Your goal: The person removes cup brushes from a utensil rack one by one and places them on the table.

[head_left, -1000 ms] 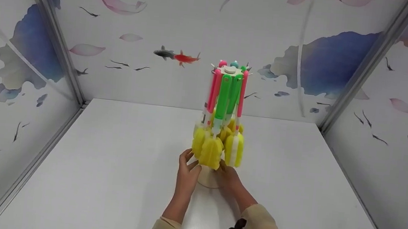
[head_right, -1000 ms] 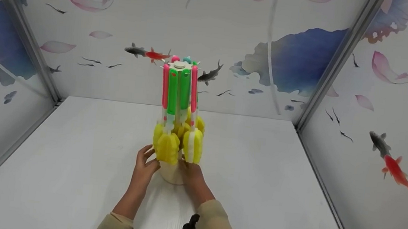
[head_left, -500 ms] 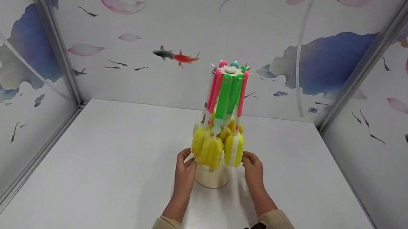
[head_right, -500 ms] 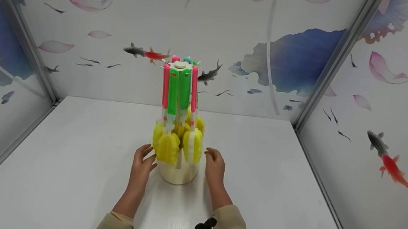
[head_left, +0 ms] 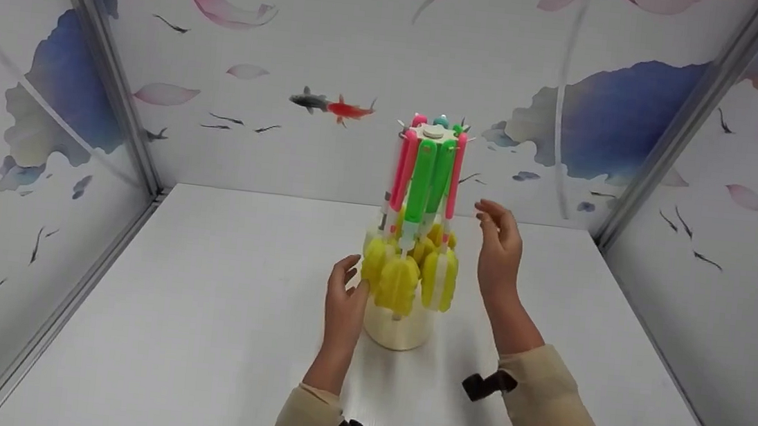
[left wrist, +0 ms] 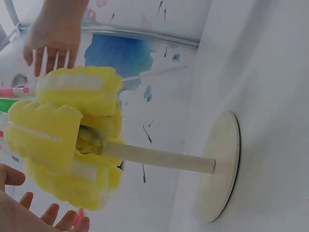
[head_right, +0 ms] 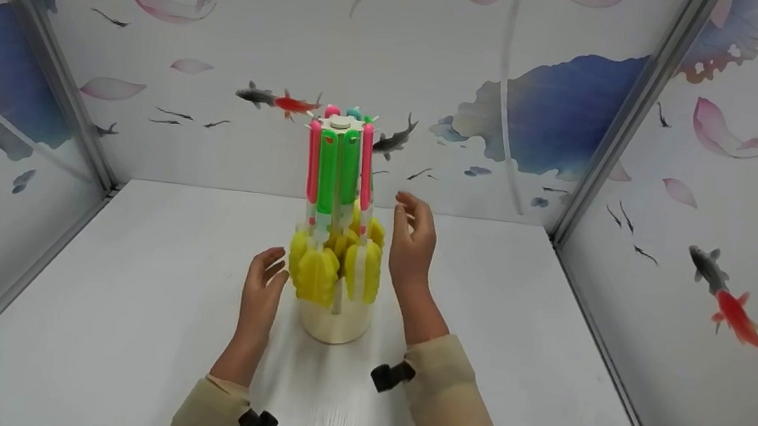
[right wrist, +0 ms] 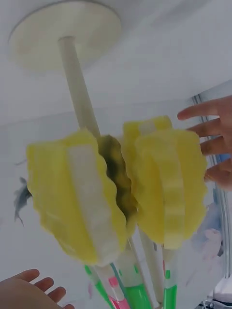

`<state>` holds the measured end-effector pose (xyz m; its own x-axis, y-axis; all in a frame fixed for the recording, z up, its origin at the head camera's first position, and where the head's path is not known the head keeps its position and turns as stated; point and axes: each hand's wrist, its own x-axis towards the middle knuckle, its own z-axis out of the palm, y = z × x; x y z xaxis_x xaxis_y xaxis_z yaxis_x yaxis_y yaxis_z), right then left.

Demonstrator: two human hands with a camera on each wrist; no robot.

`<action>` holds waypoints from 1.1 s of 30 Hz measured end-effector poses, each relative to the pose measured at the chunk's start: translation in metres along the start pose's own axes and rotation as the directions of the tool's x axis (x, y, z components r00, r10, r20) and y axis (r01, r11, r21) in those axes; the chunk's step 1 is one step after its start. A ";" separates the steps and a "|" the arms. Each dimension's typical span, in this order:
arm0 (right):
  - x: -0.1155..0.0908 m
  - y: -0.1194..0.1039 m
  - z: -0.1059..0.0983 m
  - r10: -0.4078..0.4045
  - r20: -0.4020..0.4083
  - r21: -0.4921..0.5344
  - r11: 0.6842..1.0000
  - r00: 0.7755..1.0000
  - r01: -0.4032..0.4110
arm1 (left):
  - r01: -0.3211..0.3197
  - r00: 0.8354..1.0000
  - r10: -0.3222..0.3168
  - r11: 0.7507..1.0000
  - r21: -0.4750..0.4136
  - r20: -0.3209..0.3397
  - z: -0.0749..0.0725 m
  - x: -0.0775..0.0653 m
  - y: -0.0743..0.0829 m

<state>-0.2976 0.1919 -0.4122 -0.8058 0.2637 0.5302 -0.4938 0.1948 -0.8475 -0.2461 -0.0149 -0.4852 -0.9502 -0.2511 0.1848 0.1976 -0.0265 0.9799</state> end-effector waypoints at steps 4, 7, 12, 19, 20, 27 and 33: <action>0.015 -0.023 0.006 -0.104 0.035 -0.028 0.994 0.994 0.105 | -0.048 0.999 0.048 0.996 0.073 0.009 0.001 0.004 0.004; 0.025 -0.036 0.013 -0.190 0.060 -0.038 0.980 0.980 0.193 | -0.084 0.996 0.081 0.990 0.112 0.028 0.002 0.006 0.008; 0.036 -0.052 0.024 -0.350 0.076 -0.063 0.933 0.934 0.355 | -0.123 0.991 0.115 0.981 0.146 0.062 0.004 0.011 0.015; 0.050 -0.068 0.031 -0.480 0.128 -0.106 0.863 0.868 0.493 | -0.153 0.983 0.133 0.974 0.168 0.123 0.007 0.020 0.022; 0.052 -0.070 0.031 -0.485 0.139 -0.109 0.859 0.863 0.500 | -0.154 0.983 0.133 0.973 0.171 0.130 0.008 0.021 0.023; 0.059 -0.079 0.040 -0.507 0.214 -0.178 0.820 0.835 0.544 | -0.186 0.977 0.162 0.965 0.186 0.139 0.010 0.028 0.028; 0.063 -0.079 0.047 -0.549 0.196 -0.260 0.770 0.813 0.583 | -0.196 0.975 0.169 0.960 0.199 0.145 0.013 0.031 0.030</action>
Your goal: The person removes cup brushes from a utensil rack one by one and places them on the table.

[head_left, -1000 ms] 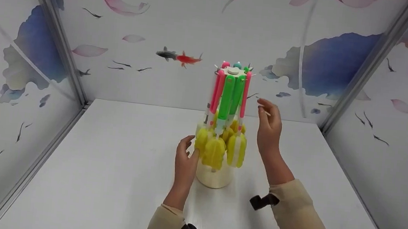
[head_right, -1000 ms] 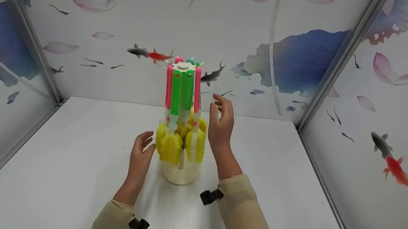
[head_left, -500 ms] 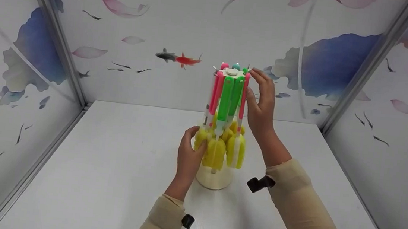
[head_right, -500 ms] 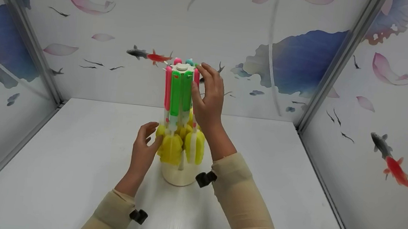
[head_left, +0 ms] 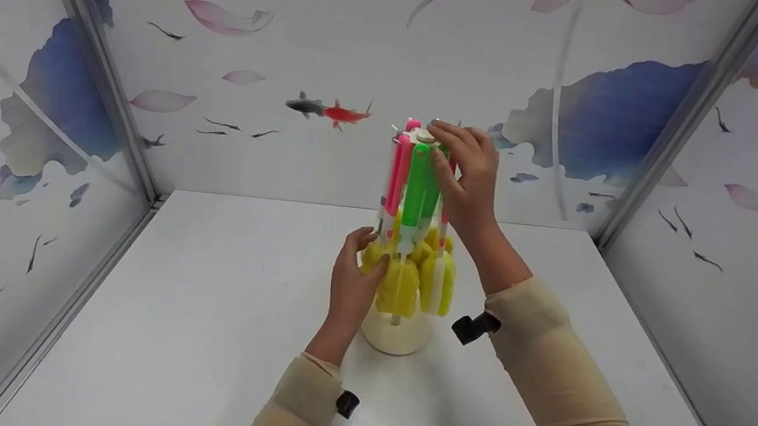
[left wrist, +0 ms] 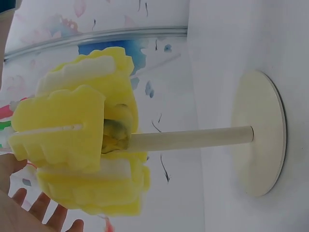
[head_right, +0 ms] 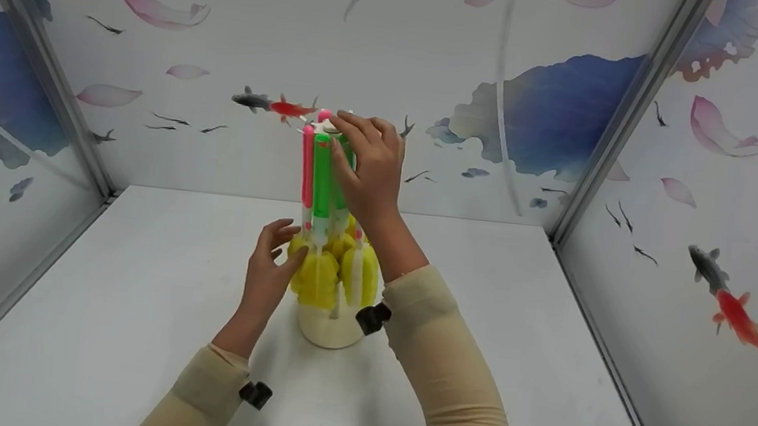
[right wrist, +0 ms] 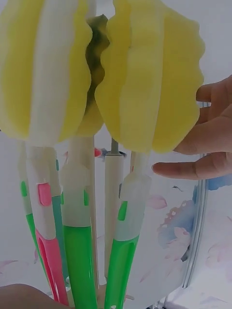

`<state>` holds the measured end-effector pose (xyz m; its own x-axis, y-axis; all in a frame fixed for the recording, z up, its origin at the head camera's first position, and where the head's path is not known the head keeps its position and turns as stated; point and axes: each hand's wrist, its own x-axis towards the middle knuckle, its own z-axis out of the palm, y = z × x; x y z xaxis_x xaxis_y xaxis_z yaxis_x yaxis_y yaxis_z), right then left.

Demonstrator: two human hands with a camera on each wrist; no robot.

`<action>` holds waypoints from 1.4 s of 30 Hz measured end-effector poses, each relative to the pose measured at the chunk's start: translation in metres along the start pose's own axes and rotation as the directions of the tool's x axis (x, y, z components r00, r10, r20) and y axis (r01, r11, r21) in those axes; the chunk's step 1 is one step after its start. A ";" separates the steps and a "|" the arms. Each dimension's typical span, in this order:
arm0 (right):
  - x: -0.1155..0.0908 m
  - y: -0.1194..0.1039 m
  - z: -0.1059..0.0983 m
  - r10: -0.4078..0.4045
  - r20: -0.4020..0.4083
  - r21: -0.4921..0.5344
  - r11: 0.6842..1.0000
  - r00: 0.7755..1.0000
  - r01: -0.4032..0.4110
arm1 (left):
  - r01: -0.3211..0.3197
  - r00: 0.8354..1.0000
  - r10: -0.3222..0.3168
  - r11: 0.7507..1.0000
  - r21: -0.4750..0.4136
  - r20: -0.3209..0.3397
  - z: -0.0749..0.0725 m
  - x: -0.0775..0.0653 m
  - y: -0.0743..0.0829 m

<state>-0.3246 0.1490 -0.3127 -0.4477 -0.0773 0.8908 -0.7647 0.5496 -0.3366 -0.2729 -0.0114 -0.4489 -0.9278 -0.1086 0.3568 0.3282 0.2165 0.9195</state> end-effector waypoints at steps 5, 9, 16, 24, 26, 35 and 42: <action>0.004 0.003 0.003 -0.037 -0.038 0.001 0.999 0.999 0.037 | -0.018 1.000 0.017 0.998 0.060 0.001 0.001 0.006 0.003; 0.004 0.006 0.006 -0.081 -0.080 0.008 0.997 0.994 0.081 | -0.040 0.999 0.039 0.991 0.125 0.013 0.002 0.010 0.004; 0.004 0.010 0.011 -0.084 -0.134 0.048 0.995 0.987 0.091 | -0.072 0.997 0.073 0.984 0.165 0.005 0.003 0.016 0.002; 0.005 0.007 0.019 -0.079 -0.188 0.100 0.990 0.979 0.099 | -0.151 0.987 0.158 0.957 0.248 -0.006 0.002 0.024 0.005; 0.005 0.006 0.020 -0.071 -0.195 0.103 0.990 0.978 0.093 | -0.149 0.988 0.154 0.956 0.252 0.001 0.002 0.025 0.006; 0.007 -0.027 0.012 -0.033 -0.214 0.105 0.993 0.976 0.057 | -0.143 0.989 0.146 0.959 0.246 0.006 -0.003 0.025 0.007; 0.005 -0.014 0.018 -0.039 -0.236 0.092 0.994 0.971 0.062 | -0.144 0.989 0.151 0.959 0.243 -0.008 -0.007 0.022 0.009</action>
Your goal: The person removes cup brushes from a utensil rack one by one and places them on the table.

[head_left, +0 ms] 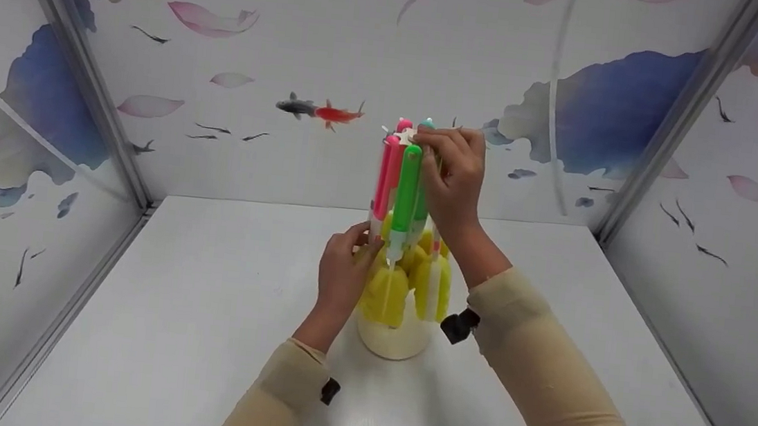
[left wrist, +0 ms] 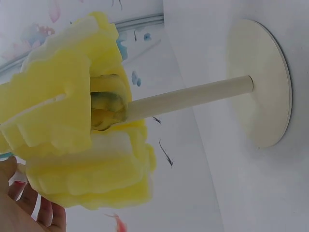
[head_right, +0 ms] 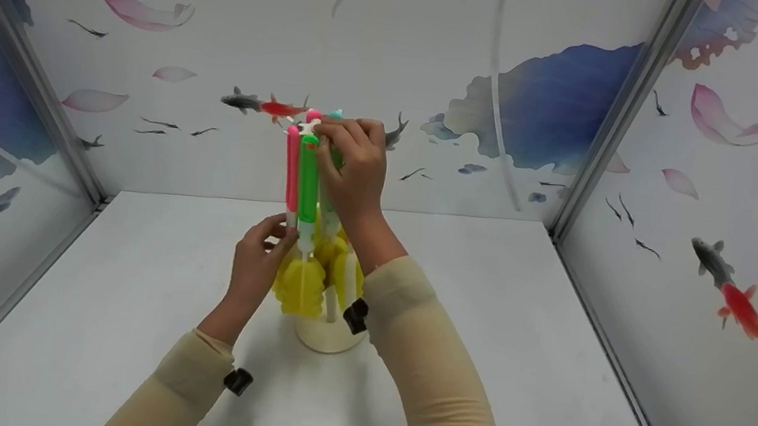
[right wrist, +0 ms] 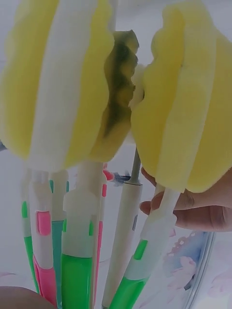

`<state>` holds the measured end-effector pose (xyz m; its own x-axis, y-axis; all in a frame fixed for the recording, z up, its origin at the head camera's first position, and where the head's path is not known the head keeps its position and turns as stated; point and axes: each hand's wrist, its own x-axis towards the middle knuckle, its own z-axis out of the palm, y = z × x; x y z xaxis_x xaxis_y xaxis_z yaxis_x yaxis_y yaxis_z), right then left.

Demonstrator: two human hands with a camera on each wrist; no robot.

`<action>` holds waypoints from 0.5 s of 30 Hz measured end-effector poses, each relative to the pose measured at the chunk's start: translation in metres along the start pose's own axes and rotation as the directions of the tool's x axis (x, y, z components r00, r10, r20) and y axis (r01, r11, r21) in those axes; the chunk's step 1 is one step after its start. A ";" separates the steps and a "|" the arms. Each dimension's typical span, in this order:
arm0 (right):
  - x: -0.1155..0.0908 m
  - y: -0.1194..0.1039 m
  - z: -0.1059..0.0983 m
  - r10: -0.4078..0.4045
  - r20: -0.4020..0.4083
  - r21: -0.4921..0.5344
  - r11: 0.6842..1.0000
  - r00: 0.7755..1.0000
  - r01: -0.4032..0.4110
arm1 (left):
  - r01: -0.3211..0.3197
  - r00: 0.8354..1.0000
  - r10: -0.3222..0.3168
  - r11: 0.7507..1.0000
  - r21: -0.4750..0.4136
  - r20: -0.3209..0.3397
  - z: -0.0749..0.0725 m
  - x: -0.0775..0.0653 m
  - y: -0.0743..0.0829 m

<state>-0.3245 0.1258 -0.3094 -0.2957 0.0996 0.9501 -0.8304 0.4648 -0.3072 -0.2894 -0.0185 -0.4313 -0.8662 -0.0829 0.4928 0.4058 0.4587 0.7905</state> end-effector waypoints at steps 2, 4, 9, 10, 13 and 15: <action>-0.001 0.009 0.001 -0.009 -0.001 -0.006 1.000 1.000 0.009 | -0.011 1.000 0.011 1.000 0.011 -0.008 -0.001 0.000 0.000; -0.002 0.015 0.002 -0.010 0.001 -0.013 1.000 1.000 0.010 | -0.021 1.000 0.022 1.000 0.023 -0.014 -0.001 0.000 0.000; -0.003 0.020 0.000 -0.026 -0.003 -0.008 1.000 1.000 0.026 | -0.059 0.997 0.060 0.998 0.031 -0.041 -0.001 0.000 0.000; -0.003 0.020 0.000 -0.029 -0.004 -0.005 1.000 1.000 0.029 | -0.066 0.997 0.068 0.997 0.031 -0.048 -0.002 0.000 -0.001; -0.003 0.018 0.001 -0.028 -0.007 -0.004 1.000 1.000 0.028 | -0.077 0.995 0.079 0.997 0.030 -0.067 -0.004 0.000 -0.003; -0.004 0.018 0.002 -0.026 -0.007 -0.002 1.000 1.000 0.026 | -0.077 0.994 0.079 0.997 0.031 -0.075 -0.006 -0.001 -0.004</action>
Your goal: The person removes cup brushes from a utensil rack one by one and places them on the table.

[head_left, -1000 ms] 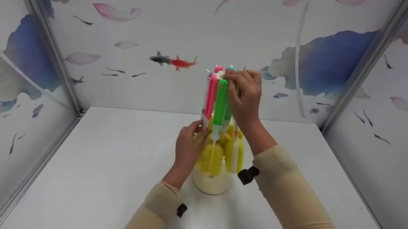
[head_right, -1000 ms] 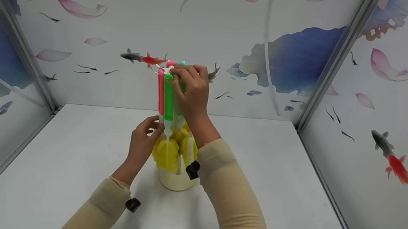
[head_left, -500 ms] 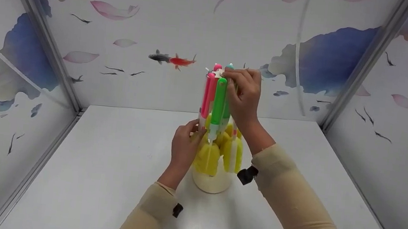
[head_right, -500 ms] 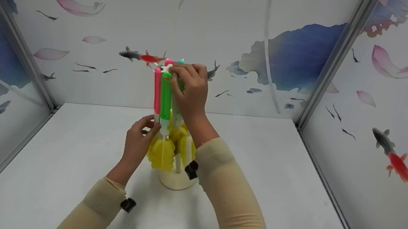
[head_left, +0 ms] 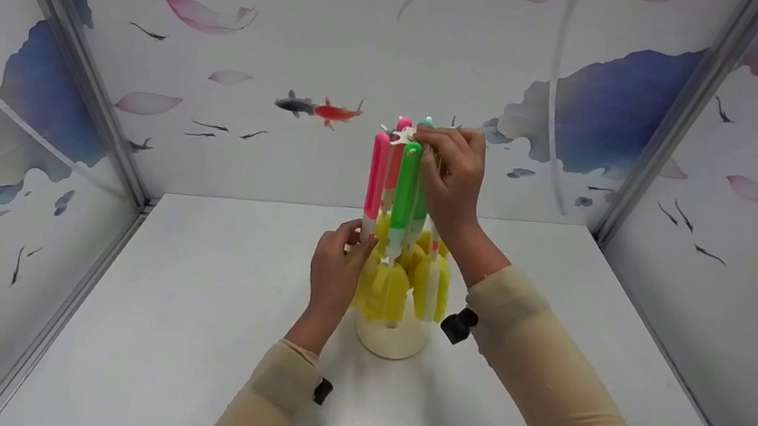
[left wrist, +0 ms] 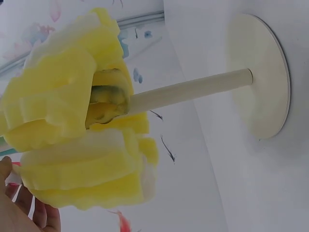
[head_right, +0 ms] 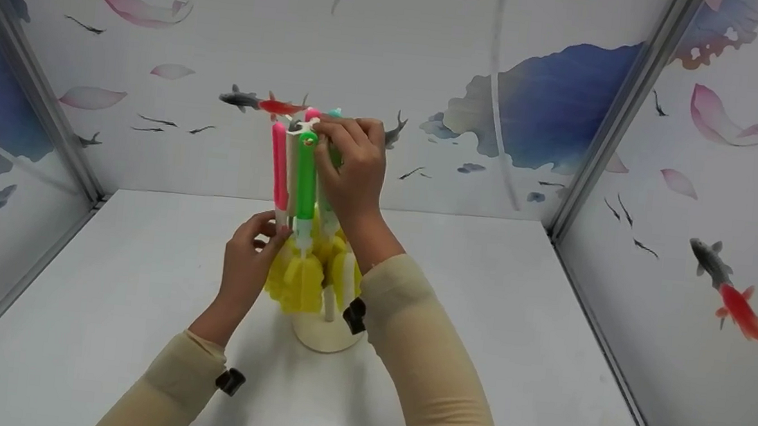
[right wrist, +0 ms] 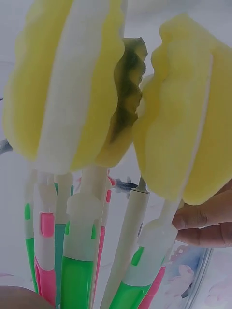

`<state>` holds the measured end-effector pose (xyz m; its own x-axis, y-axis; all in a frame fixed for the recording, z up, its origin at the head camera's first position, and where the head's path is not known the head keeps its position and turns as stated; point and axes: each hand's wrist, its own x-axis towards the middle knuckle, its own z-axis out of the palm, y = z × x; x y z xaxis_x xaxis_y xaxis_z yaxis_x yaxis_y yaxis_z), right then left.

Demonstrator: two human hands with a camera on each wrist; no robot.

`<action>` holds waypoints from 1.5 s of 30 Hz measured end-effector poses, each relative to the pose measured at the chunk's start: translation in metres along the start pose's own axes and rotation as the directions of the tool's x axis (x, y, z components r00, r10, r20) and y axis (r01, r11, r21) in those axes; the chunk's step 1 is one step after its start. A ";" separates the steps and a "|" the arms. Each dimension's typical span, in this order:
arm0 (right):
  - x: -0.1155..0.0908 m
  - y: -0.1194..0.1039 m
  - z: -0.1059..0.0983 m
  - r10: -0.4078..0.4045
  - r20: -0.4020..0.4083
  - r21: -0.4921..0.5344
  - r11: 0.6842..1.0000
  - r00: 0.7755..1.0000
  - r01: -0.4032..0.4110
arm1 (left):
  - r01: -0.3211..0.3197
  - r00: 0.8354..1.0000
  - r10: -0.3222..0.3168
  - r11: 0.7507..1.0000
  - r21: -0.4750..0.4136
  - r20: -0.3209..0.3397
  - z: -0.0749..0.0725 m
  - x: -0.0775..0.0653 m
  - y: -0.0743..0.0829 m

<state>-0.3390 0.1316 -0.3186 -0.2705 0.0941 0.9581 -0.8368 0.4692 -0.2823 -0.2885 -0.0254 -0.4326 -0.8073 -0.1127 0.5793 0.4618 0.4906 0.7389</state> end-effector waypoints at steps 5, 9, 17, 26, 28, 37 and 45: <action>0.000 0.000 0.002 0.009 0.003 -0.008 1.000 1.000 -0.009 | 0.007 1.000 -0.007 1.000 -0.003 -0.006 -0.005 -0.001 -0.003; 0.000 0.000 0.002 0.017 0.010 -0.016 1.000 1.000 -0.017 | 0.008 1.000 -0.008 1.000 -0.017 -0.002 -0.007 -0.003 -0.007; 0.000 0.001 0.002 0.008 -0.010 0.015 1.000 1.000 -0.008 | 0.027 1.000 -0.027 1.000 0.008 0.011 -0.010 -0.003 -0.013; -0.001 0.001 0.004 0.001 -0.024 0.006 1.000 1.000 -0.001 | 0.015 1.000 -0.018 0.993 0.119 0.024 -0.023 -0.006 -0.027; -0.001 0.001 0.004 0.003 -0.030 0.001 1.000 1.000 -0.003 | 0.018 0.999 -0.023 0.988 0.152 0.036 -0.026 -0.007 -0.033; -0.001 0.001 0.004 0.007 -0.043 -0.007 1.000 0.999 -0.008 | 0.126 0.986 -0.147 0.968 0.219 0.081 -0.048 -0.008 -0.050; -0.001 0.004 0.003 -0.006 -0.025 0.017 1.000 1.000 0.007 | 0.197 0.968 -0.230 0.943 0.270 0.097 -0.072 -0.008 -0.065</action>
<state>-0.3440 0.1305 -0.3211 -0.2532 0.1130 0.9608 -0.8467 0.4546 -0.2766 -0.2853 -0.1187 -0.4609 -0.9234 -0.1381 0.3581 0.1776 0.6734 0.7176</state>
